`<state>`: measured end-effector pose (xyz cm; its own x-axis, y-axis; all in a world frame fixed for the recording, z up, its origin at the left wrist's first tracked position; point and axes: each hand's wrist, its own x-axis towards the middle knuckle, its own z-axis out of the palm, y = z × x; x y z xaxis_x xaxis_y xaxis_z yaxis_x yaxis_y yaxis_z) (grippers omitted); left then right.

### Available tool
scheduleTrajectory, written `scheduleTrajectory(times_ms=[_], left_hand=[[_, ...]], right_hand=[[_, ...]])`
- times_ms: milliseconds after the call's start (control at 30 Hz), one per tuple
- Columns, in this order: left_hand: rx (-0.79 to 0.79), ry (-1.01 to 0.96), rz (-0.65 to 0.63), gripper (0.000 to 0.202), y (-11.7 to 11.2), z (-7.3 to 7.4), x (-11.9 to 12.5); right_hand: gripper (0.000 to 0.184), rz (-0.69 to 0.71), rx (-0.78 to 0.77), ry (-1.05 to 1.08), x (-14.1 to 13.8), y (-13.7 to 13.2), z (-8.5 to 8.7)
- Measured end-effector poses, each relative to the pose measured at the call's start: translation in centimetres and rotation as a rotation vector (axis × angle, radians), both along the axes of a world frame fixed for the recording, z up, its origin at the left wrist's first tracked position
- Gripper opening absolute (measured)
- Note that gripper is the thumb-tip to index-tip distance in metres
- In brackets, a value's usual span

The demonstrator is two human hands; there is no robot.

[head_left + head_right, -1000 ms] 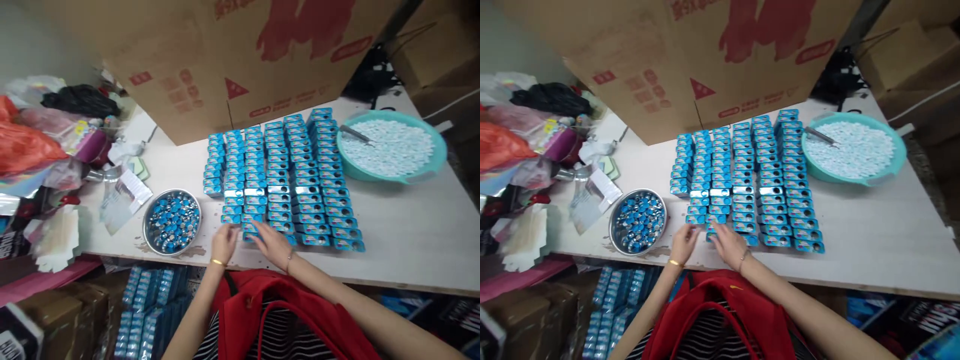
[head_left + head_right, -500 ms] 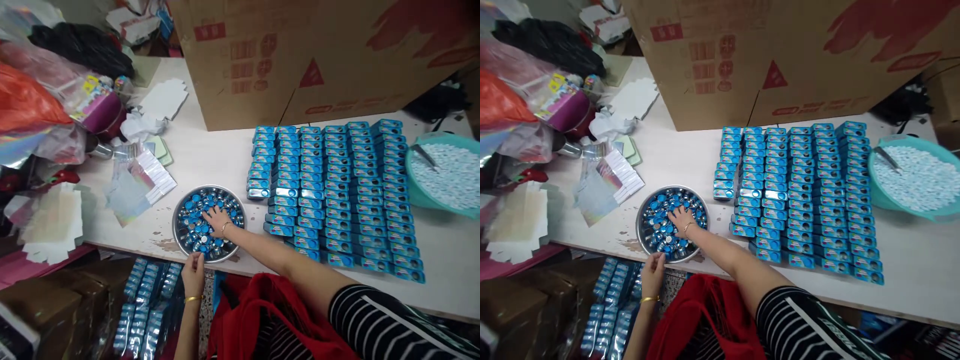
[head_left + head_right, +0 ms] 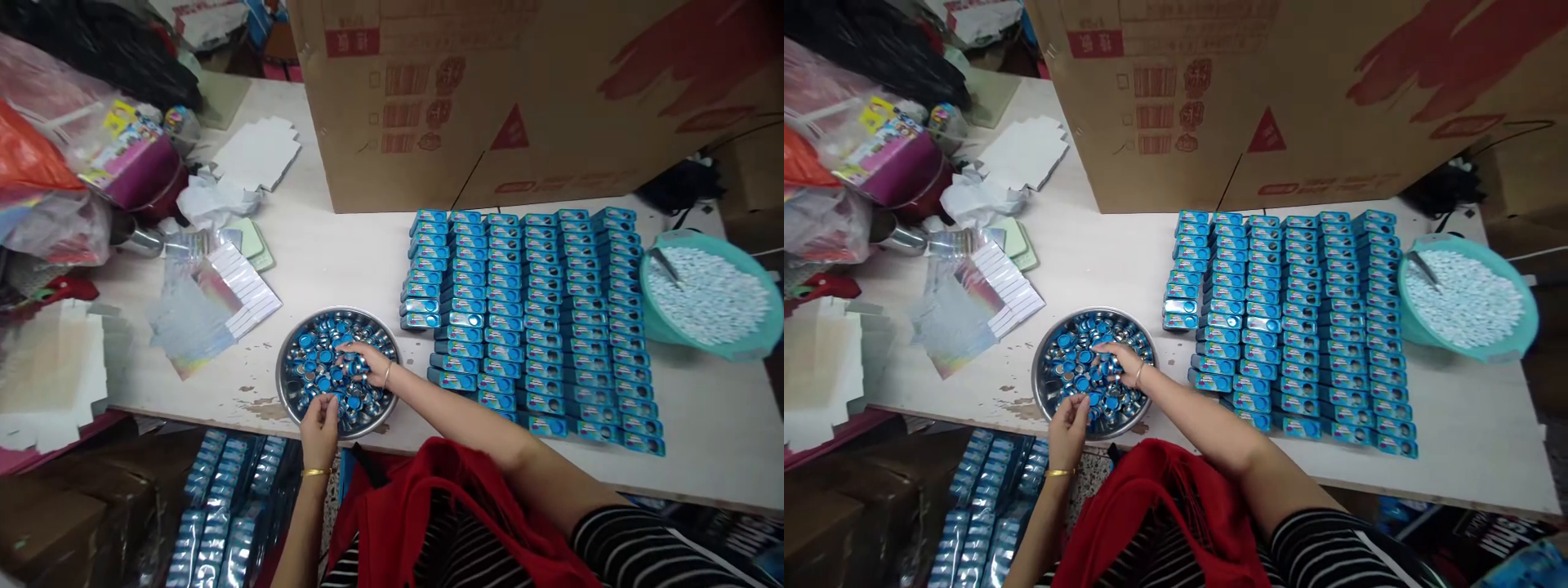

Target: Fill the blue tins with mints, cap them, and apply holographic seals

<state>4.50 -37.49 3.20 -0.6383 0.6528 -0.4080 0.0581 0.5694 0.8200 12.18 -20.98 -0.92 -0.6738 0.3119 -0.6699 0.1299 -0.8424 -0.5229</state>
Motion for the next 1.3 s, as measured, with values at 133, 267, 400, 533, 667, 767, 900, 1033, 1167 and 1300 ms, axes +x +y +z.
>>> scheduleTrajectory(times_ms=[133,267,400,533,667,767,900,1033,1167,1300], left_hand=[[0.115,0.137,-0.106,0.042,2.9,1.1,1.3],[0.168,0.357,-0.242,0.037,4.4,1.4,2.3],[0.189,0.531,-0.301,0.025,5.3,1.5,2.2],[0.237,0.593,-0.347,0.027,6.0,2.9,2.5],[0.31,0.55,-0.239,0.03,6.7,4.8,4.3],[0.277,0.455,-0.052,0.036,8.0,5.4,6.8],[0.232,0.294,0.017,0.041,11.9,5.3,12.3],[0.195,0.116,-0.258,0.035,17.2,4.0,20.1],[0.168,0.152,-0.565,0.025,21.9,2.7,27.2],[0.103,0.22,-0.708,0.021,25.6,2.1,30.3]], right_hand=[[0.02,-0.186,-0.422,0.186,1.1,-0.3,0.6],[0.015,-0.279,-0.506,0.24,1.6,-0.8,1.4],[0.018,-0.349,-0.515,0.23,1.8,-0.8,2.5],[0.019,-0.379,-0.517,0.256,2.5,-0.2,3.8],[0.024,-0.263,-0.446,0.35,5.1,1.9,4.3],[0.027,-0.237,-0.353,0.383,9.7,3.6,4.9],[0.028,-0.306,-0.285,0.368,19.8,4.7,6.4],[0.026,-0.44,-0.309,0.308,31.1,5.0,7.2],[0.028,-0.597,-0.273,0.224,39.7,5.3,6.7],[0.028,-0.697,-0.241,0.199,44.7,6.7,6.1]])
